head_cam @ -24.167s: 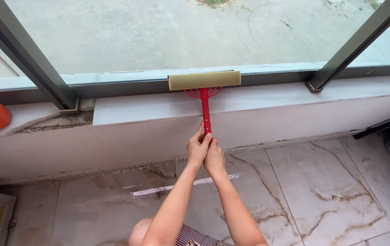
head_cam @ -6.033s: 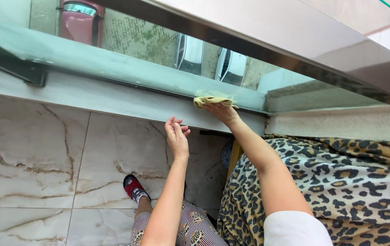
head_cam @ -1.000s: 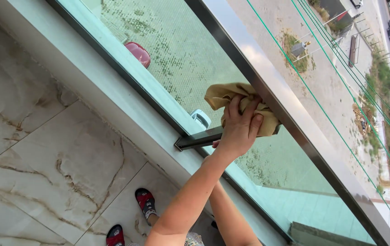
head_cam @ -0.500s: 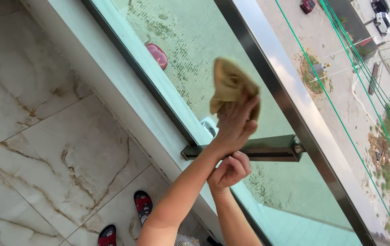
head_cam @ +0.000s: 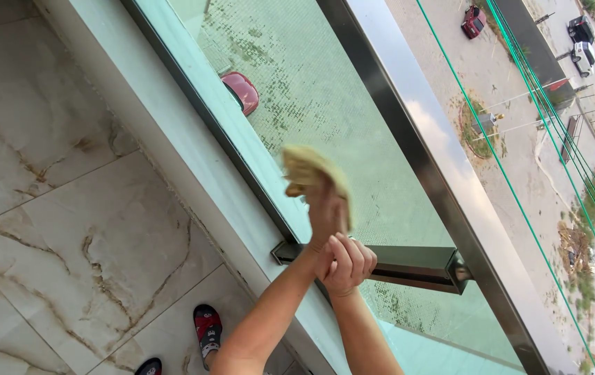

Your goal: Clean the windows and balcony glass using a squeegee, spray, and cloth.

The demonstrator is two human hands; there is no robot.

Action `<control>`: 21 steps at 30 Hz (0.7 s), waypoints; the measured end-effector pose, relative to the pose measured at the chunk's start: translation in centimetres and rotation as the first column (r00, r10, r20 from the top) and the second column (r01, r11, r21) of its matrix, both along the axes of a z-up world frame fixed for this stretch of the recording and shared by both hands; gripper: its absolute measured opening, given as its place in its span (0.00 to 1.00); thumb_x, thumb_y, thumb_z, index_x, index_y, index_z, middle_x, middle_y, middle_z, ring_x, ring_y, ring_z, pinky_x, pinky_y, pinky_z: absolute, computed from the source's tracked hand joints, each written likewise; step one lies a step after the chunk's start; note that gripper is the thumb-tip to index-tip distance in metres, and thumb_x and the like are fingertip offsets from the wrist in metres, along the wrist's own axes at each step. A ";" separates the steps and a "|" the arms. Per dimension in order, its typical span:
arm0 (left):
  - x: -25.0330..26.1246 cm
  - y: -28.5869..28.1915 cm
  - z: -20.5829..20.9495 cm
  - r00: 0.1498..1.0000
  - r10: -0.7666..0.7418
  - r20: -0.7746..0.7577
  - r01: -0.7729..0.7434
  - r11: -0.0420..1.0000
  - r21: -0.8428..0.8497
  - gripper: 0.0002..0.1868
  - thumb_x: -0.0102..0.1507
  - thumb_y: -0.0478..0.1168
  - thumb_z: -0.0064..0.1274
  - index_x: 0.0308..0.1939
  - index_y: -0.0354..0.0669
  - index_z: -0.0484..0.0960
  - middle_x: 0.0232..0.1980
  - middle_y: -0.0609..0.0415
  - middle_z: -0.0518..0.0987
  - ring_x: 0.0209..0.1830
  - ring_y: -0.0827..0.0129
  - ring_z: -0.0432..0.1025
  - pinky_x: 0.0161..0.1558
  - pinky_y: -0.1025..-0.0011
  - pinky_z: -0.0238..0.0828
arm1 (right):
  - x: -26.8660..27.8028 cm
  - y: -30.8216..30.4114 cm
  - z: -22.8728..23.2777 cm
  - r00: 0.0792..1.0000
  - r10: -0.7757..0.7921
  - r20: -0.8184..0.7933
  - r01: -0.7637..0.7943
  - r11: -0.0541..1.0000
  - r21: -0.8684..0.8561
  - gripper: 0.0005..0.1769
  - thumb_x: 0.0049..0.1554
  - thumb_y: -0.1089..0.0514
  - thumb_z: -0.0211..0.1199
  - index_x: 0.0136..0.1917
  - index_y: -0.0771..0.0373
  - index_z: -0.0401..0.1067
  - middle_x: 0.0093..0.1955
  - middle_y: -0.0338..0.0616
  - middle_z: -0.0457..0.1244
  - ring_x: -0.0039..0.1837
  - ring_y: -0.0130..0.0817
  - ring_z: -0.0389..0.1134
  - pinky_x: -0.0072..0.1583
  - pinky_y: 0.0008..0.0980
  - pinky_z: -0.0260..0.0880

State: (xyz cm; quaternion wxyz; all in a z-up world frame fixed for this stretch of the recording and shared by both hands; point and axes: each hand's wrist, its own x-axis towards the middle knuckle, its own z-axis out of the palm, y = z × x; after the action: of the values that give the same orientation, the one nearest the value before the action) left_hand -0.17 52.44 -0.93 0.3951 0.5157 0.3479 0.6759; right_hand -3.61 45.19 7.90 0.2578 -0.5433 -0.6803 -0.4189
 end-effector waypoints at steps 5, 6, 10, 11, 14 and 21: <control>-3.3 2.5 10.7 0.975 0.035 -0.221 0.084 0.858 0.507 0.17 0.75 0.51 0.51 0.67 0.60 0.79 0.70 0.67 0.72 0.67 0.69 0.64 0.67 0.60 0.58 | 1.0 -2.0 -1.7 0.940 0.198 -0.279 -0.161 0.976 0.149 0.10 0.66 0.51 0.55 0.53 0.59 0.67 0.49 0.42 0.61 0.50 0.38 0.63 0.54 0.35 0.66; -3.7 3.3 11.6 0.981 0.085 -0.174 0.022 0.843 0.537 0.16 0.76 0.50 0.50 0.68 0.62 0.78 0.70 0.69 0.70 0.71 0.67 0.63 0.71 0.58 0.58 | 0.7 -2.0 -1.2 0.961 0.147 -0.235 -0.139 0.989 0.052 0.10 0.65 0.52 0.54 0.52 0.60 0.67 0.47 0.43 0.62 0.48 0.40 0.64 0.53 0.37 0.66; -2.7 2.3 4.6 0.961 0.083 -0.265 0.014 0.938 0.346 0.20 0.73 0.49 0.46 0.69 0.57 0.78 0.72 0.70 0.73 0.75 0.72 0.65 0.71 0.59 0.58 | -0.3 -1.6 -0.7 0.969 0.121 -0.218 -0.131 0.991 -0.034 0.08 0.64 0.54 0.55 0.51 0.60 0.67 0.46 0.43 0.62 0.48 0.42 0.64 0.53 0.39 0.65; -2.8 2.2 1.9 0.979 0.025 -0.201 0.013 0.983 0.183 0.24 0.75 0.50 0.41 0.71 0.47 0.73 0.76 0.55 0.67 0.78 0.59 0.60 0.74 0.55 0.54 | -0.6 -1.5 -0.9 0.954 0.137 -0.267 -0.159 0.985 -0.061 0.08 0.65 0.55 0.56 0.52 0.61 0.67 0.47 0.43 0.63 0.49 0.41 0.65 0.54 0.40 0.66; -2.2 2.2 -7.7 0.999 -0.014 -0.043 0.006 0.985 -0.174 0.30 0.77 0.52 0.33 0.75 0.32 0.62 0.81 0.35 0.56 0.81 0.42 0.51 0.77 0.52 0.46 | -1.7 -0.8 -1.7 0.937 0.129 -0.325 -0.179 0.976 -0.128 0.08 0.65 0.56 0.56 0.52 0.63 0.69 0.48 0.44 0.64 0.51 0.43 0.66 0.56 0.42 0.67; -0.1 3.6 -12.3 0.937 0.146 0.317 0.049 0.845 -0.532 0.30 0.75 0.49 0.34 0.75 0.31 0.62 0.80 0.36 0.62 0.79 0.44 0.58 0.77 0.56 0.51 | -2.5 1.9 -3.2 0.887 -0.036 -0.460 -0.106 0.954 -0.279 0.08 0.67 0.60 0.55 0.48 0.65 0.72 0.47 0.47 0.67 0.52 0.46 0.67 0.56 0.42 0.68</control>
State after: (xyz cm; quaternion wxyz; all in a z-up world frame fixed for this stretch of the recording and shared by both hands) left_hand -0.29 56.01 -13.26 0.5597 0.2501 0.4596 0.6426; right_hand -6.16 47.07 4.65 0.3347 -0.6470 -0.6645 -0.1665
